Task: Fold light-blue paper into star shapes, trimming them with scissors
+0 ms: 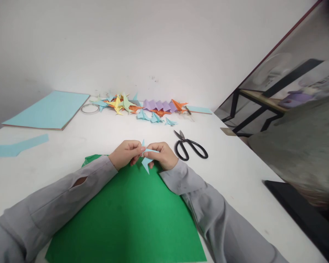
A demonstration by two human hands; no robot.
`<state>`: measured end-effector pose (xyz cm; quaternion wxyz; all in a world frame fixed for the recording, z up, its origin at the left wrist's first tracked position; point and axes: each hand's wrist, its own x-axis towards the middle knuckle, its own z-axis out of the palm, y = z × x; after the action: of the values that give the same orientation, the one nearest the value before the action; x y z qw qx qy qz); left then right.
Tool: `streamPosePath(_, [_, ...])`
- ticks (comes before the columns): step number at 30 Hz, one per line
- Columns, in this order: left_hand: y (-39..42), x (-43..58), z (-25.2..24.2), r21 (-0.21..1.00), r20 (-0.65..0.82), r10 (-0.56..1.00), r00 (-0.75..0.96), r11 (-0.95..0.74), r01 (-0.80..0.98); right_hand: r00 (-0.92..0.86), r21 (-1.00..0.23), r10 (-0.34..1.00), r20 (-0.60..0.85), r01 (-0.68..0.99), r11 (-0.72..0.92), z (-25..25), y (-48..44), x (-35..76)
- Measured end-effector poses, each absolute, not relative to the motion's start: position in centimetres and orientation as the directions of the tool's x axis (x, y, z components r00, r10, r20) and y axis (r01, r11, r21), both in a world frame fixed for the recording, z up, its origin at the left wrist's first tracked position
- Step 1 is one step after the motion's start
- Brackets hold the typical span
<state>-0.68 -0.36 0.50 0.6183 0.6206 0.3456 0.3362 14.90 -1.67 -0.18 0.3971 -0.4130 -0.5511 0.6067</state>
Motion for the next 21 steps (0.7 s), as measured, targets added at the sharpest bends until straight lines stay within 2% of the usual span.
streamPosePath(8, [-0.41,-0.87,0.56,0.998,0.012,0.849,0.529,-0.040,0.040,-0.369,-0.996,0.926,-0.079,0.001,-0.084,0.01,-1.68,14.88])
streamPosePath(16, [-0.53,-0.82,0.74,0.989,-0.070,0.804,0.590,-0.020,0.143,-0.465,-0.996,0.883,-0.059,-0.026,-0.080,-0.20,-1.47,15.28])
streamPosePath(19, [-0.38,-0.82,0.74,0.996,-0.069,0.808,0.584,0.018,0.093,-0.452,-0.998,0.891,-0.043,-0.029,-0.063,-0.36,-1.44,15.18])
streamPosePath(21, [-0.30,-0.78,0.65,0.999,-0.038,0.837,0.546,0.029,0.025,-0.422,-0.993,0.906,-0.009,-0.100,-0.057,-0.57,-1.31,15.09])
